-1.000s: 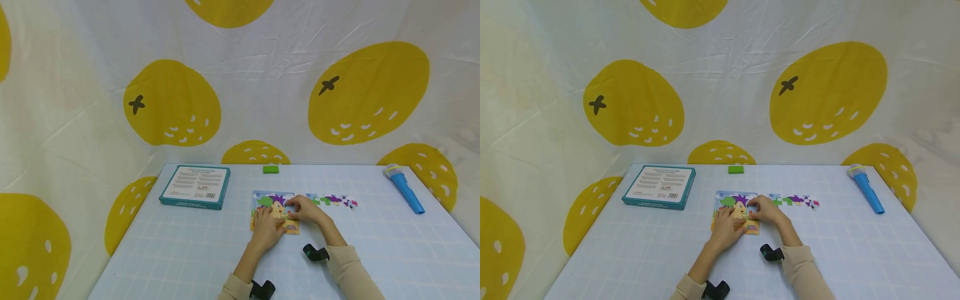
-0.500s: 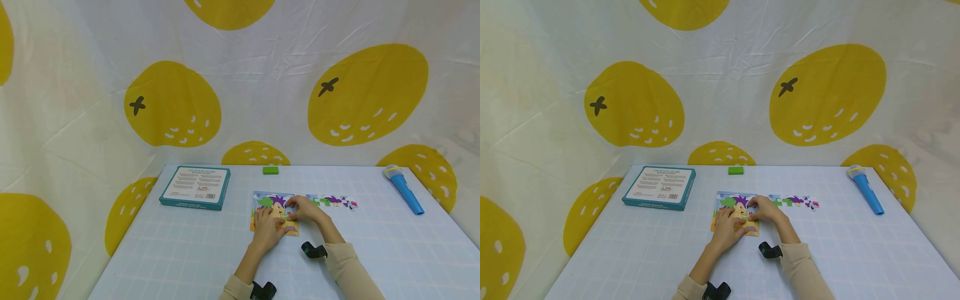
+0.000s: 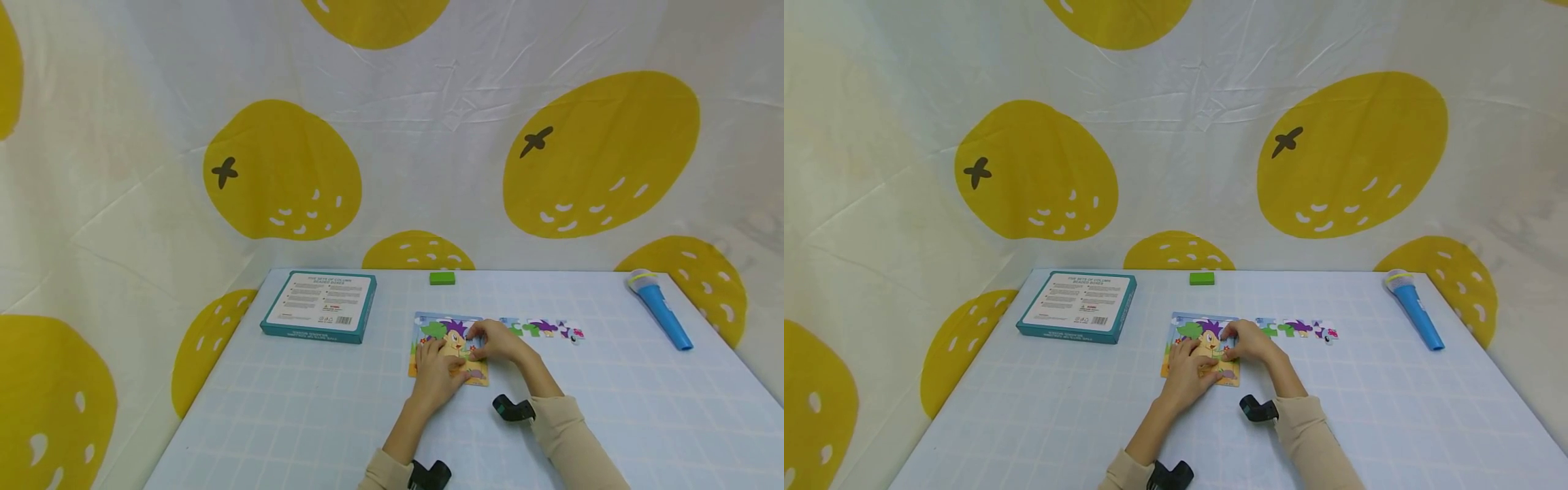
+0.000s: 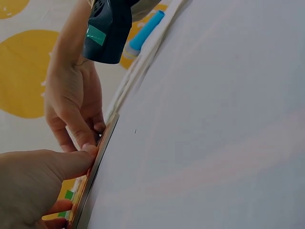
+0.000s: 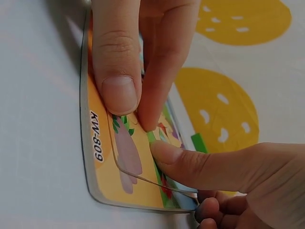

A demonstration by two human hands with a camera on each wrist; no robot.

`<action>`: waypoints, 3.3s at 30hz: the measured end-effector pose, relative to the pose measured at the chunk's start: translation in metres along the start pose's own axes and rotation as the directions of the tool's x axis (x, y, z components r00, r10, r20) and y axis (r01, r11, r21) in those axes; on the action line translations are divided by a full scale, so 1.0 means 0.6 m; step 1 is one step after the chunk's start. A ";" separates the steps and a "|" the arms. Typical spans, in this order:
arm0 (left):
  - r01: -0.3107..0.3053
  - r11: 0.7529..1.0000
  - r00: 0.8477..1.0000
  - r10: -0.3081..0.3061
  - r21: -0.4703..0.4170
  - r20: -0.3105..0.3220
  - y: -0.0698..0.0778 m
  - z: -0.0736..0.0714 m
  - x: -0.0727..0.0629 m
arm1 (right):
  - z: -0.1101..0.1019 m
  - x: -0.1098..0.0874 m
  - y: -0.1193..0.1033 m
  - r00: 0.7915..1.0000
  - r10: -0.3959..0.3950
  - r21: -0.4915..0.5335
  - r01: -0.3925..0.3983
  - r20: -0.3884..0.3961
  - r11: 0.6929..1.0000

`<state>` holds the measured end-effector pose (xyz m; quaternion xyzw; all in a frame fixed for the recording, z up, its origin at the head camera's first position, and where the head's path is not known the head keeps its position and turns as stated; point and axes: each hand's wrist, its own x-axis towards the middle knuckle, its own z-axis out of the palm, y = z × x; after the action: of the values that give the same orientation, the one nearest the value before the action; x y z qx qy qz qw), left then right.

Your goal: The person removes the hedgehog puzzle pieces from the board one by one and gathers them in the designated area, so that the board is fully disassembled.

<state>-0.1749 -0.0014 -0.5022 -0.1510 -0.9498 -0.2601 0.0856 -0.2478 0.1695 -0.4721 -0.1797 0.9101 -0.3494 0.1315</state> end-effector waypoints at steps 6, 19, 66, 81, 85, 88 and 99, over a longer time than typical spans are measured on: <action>-0.010 1.000 1.000 0.010 -0.015 -0.010 -0.001 0.000 -0.001 | -0.001 -0.001 -0.002 1.000 0.003 -0.004 -0.003 -0.010 1.000; -0.018 1.000 1.000 0.018 0.023 -0.017 -0.002 0.002 0.001 | -0.007 -0.011 0.008 0.995 -0.103 0.023 0.103 -0.013 0.994; -0.021 1.000 0.999 0.021 -0.005 -0.048 -0.007 0.005 -0.004 | -0.019 -0.078 0.055 0.937 -0.123 0.128 0.172 -0.326 0.977; 0.011 1.000 0.999 -0.012 -0.019 -0.033 -0.005 0.007 -0.004 | -0.098 -0.192 0.134 0.917 0.058 0.068 -0.034 -0.395 0.997; -0.001 1.000 0.999 0.000 -0.024 -0.044 -0.005 0.007 -0.004 | -0.116 -0.219 0.159 0.909 0.121 0.046 -0.112 -0.399 0.993; -0.004 1.000 0.999 0.003 -0.031 -0.044 -0.005 0.006 -0.004 | -0.127 -0.234 0.179 0.900 0.157 0.027 -0.160 -0.406 0.987; -0.007 1.000 0.999 0.006 -0.018 -0.035 -0.007 0.007 -0.001 | -0.146 -0.247 0.209 0.909 0.269 0.023 -0.276 -0.318 0.961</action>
<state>-0.1760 -0.0026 -0.5079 -0.1502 -0.9454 -0.2709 0.1018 -0.1760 0.3701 -0.4778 0.0063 0.9393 -0.3418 0.0283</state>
